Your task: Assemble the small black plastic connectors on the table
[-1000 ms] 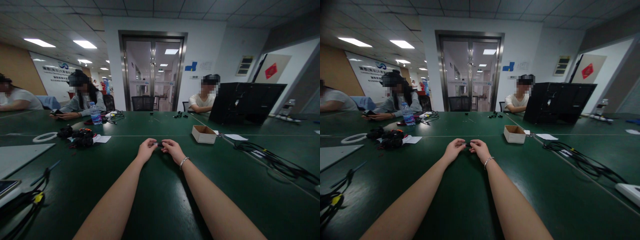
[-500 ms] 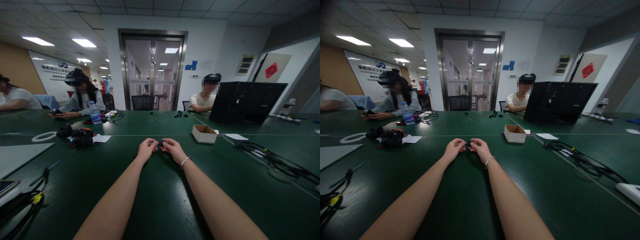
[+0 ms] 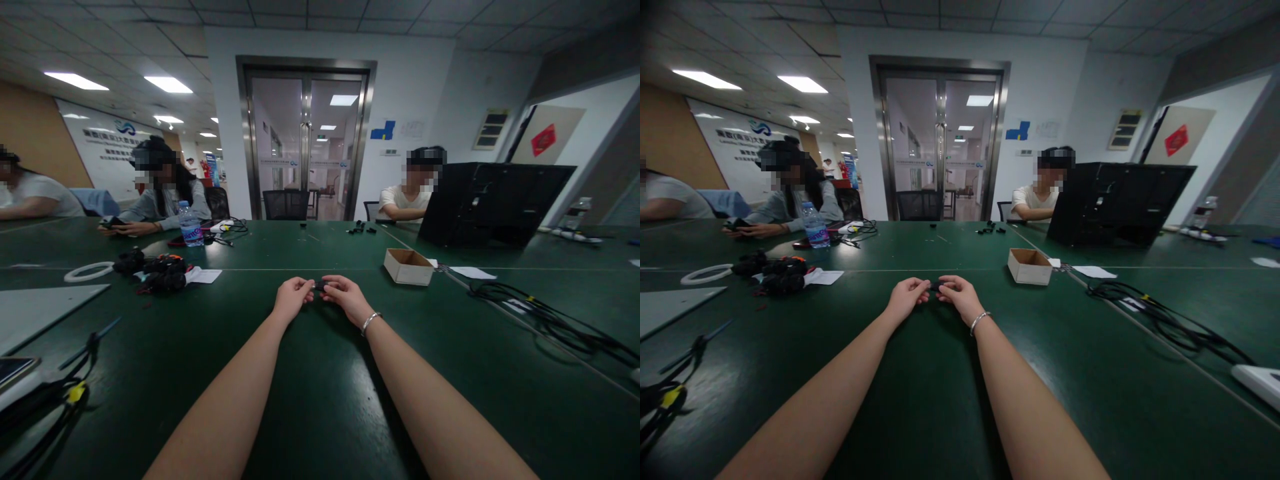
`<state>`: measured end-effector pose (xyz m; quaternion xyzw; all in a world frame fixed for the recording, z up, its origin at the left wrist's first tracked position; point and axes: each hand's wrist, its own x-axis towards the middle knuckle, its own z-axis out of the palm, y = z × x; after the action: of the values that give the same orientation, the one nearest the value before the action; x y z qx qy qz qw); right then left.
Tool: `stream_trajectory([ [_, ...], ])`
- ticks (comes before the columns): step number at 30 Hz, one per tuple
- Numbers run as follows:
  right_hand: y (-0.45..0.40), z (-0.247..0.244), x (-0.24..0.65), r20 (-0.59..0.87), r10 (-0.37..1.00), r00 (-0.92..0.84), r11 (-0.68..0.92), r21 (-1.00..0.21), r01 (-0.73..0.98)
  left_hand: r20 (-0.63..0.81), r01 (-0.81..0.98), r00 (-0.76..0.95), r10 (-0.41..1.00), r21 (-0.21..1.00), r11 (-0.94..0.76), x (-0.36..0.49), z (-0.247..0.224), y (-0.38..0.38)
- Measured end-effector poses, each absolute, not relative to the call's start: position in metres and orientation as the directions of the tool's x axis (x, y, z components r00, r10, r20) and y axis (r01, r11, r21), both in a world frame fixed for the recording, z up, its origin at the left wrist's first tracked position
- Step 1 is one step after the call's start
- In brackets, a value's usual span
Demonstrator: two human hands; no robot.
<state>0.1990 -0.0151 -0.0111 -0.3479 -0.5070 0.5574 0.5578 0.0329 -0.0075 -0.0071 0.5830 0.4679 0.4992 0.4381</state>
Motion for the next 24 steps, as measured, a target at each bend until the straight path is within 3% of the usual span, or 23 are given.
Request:
stream_trajectory([
  [10,-0.0142,-0.0121,0.1994,0.185,0.972,-0.146,0.143,-0.956,-0.256,0.138,0.181,0.068,0.988,0.972,-0.149,0.0321,-0.0017,-0.0107],
  [17,-0.0191,-0.0082,0.2007,0.179,0.965,-0.193,0.124,-0.956,-0.267,0.175,0.354,0.071,0.982,0.916,-0.189,0.0299,0.0014,-0.0167],
  [24,-0.0168,-0.0064,0.1987,0.105,0.986,-0.126,0.068,-0.962,-0.264,0.315,0.275,0.103,0.944,0.903,-0.331,0.0297,-0.0061,-0.0133],
])
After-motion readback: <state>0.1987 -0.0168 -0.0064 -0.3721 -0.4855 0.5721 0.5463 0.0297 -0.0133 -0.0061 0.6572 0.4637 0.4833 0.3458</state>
